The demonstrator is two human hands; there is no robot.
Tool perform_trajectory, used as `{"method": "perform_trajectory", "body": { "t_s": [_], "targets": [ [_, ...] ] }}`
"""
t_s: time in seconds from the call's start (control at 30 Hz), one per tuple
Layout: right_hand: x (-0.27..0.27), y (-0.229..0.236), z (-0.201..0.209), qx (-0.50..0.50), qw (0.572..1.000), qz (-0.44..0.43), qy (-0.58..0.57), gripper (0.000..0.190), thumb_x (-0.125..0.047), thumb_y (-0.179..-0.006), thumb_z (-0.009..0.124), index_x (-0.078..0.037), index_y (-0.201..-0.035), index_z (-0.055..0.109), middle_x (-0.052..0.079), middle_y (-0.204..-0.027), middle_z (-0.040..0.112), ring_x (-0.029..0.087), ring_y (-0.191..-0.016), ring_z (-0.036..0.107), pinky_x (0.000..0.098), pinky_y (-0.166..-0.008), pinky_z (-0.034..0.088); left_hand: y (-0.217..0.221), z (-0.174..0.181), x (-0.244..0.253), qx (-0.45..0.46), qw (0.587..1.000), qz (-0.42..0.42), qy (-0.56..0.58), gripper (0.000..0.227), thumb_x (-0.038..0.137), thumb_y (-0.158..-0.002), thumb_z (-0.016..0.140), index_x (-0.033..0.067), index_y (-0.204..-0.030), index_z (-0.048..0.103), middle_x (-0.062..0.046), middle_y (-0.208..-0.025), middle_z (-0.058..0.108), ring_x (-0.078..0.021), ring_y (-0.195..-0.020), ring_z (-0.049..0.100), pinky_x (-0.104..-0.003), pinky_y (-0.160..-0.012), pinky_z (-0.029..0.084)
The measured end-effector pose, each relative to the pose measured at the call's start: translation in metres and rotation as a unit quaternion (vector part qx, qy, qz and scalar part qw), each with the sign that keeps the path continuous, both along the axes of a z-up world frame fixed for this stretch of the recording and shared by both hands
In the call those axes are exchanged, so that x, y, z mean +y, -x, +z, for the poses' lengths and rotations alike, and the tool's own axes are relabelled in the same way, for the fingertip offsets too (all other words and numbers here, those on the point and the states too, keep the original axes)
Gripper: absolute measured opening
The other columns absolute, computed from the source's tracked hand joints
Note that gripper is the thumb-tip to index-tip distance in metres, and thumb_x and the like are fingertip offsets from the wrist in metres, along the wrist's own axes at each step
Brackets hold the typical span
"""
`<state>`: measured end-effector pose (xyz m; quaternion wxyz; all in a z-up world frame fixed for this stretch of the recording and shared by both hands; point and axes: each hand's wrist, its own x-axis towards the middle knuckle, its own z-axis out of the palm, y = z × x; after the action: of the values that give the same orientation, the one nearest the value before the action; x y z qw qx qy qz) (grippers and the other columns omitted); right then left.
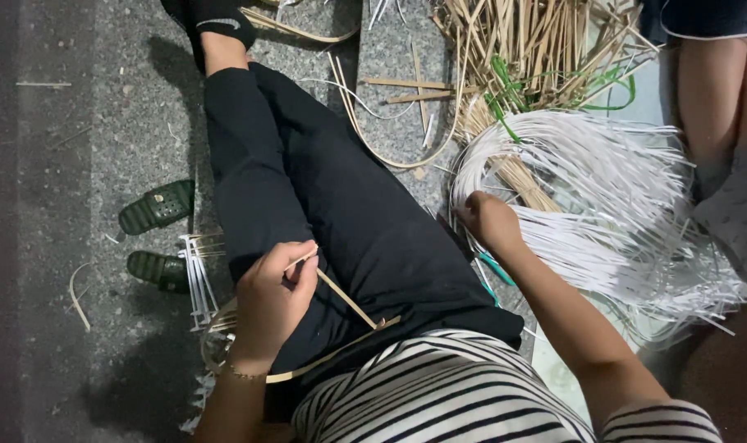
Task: The person is weaving white plastic or synthetic straps around a wooden frame component, possibly for furniture manufacturing.
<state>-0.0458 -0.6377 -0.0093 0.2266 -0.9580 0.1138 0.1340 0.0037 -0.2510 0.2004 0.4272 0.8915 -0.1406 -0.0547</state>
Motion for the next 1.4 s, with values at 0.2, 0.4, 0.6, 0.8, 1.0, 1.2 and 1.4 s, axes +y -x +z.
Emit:
{"method": "perform_trajectory", "body": {
  "t_s": [0.2,0.4,0.6,0.8,1.0,1.2,1.4],
  "targets": [
    [-0.012,0.005,-0.008,-0.016,0.998,-0.052,-0.038,0.025,-0.029,-0.094,0.075,-0.005,-0.098,0.074,0.017,-0.09,0.074,0.031,-0.08,0.071,0.042,-0.072,0.054,0.0,0.0,0.004,0.0,0.999,0.016,0.027,0.017,0.004,-0.091,0.074,0.0014,-0.106,0.07,-0.006,-0.079,0.071,-0.01,-0.061,0.063,-0.026,-0.055,0.05],
    [-0.034,0.025,0.008,0.054,0.913,-0.196,-0.352,0.017,-0.015,-0.098,0.071,0.0,-0.105,0.068,0.005,-0.089,0.071,0.012,-0.078,0.065,0.0295,-0.07,0.054,-0.001,-0.007,0.002,0.011,0.999,0.036,0.018,0.013,0.006,-0.091,0.075,0.0024,-0.103,0.072,-0.005,-0.074,0.072,-0.0092,-0.06,0.067,-0.025,-0.054,0.051],
    [-0.028,0.028,0.052,0.058,0.915,-0.194,-0.349,0.028,-0.01,-0.094,0.068,-0.006,-0.121,0.065,0.003,-0.093,0.072,0.011,-0.082,0.068,0.0286,-0.071,0.054,0.0,-0.005,0.003,0.011,0.998,0.043,0.037,0.014,0.005,-0.09,0.075,0.0031,-0.104,0.072,-0.006,-0.079,0.074,-0.0091,-0.062,0.068,-0.025,-0.055,0.052],
    [-0.032,0.005,0.05,0.083,0.913,-0.159,-0.367,0.019,-0.013,-0.099,0.067,-0.001,-0.113,0.066,0.005,-0.096,0.073,0.012,-0.09,0.07,0.0294,-0.083,0.056,0.0,-0.003,0.002,0.023,0.998,0.051,0.015,0.013,0.007,-0.089,0.076,0.004,-0.102,0.072,-0.007,-0.078,0.075,-0.0123,-0.062,0.071,-0.027,-0.055,0.054],
    [0.09,-0.184,0.258,0.026,0.928,0.091,-0.361,0.024,-0.029,-0.103,0.059,-0.009,-0.113,0.066,0.002,-0.079,0.061,0.015,-0.074,0.062,0.0318,-0.066,0.054,0.004,-0.007,0.001,-0.063,0.998,0.021,0.021,0.013,0.004,-0.088,0.074,0.0042,-0.098,0.067,-0.009,-0.087,0.075,-0.0213,-0.077,0.076,-0.033,-0.067,0.058],
    [0.156,-0.288,0.164,-0.164,0.86,0.429,-0.222,0.016,-0.013,-0.101,0.062,-0.003,-0.11,0.071,0.008,-0.085,0.071,0.022,-0.068,0.066,0.0326,-0.055,0.053,0.014,-0.004,0.004,-0.123,0.991,0.059,0.0,0.015,0.003,-0.087,0.075,0.0044,-0.099,0.067,-0.011,-0.096,0.075,-0.0253,-0.082,0.073,-0.037,-0.075,0.057],
    [0.19,-0.183,0.222,-0.023,0.751,0.628,-0.201,0.016,-0.022,-0.089,0.069,-0.013,-0.099,0.078,0.009,-0.097,0.077,0.031,-0.086,0.073,0.0446,-0.071,0.058,0.005,-0.01,0.005,-0.113,0.987,0.094,0.069,0.015,0.003,-0.084,0.073,0.0053,-0.096,0.065,-0.031,-0.137,0.055,-0.024,-0.087,0.071,-0.037,-0.08,0.058]
  ]
}}
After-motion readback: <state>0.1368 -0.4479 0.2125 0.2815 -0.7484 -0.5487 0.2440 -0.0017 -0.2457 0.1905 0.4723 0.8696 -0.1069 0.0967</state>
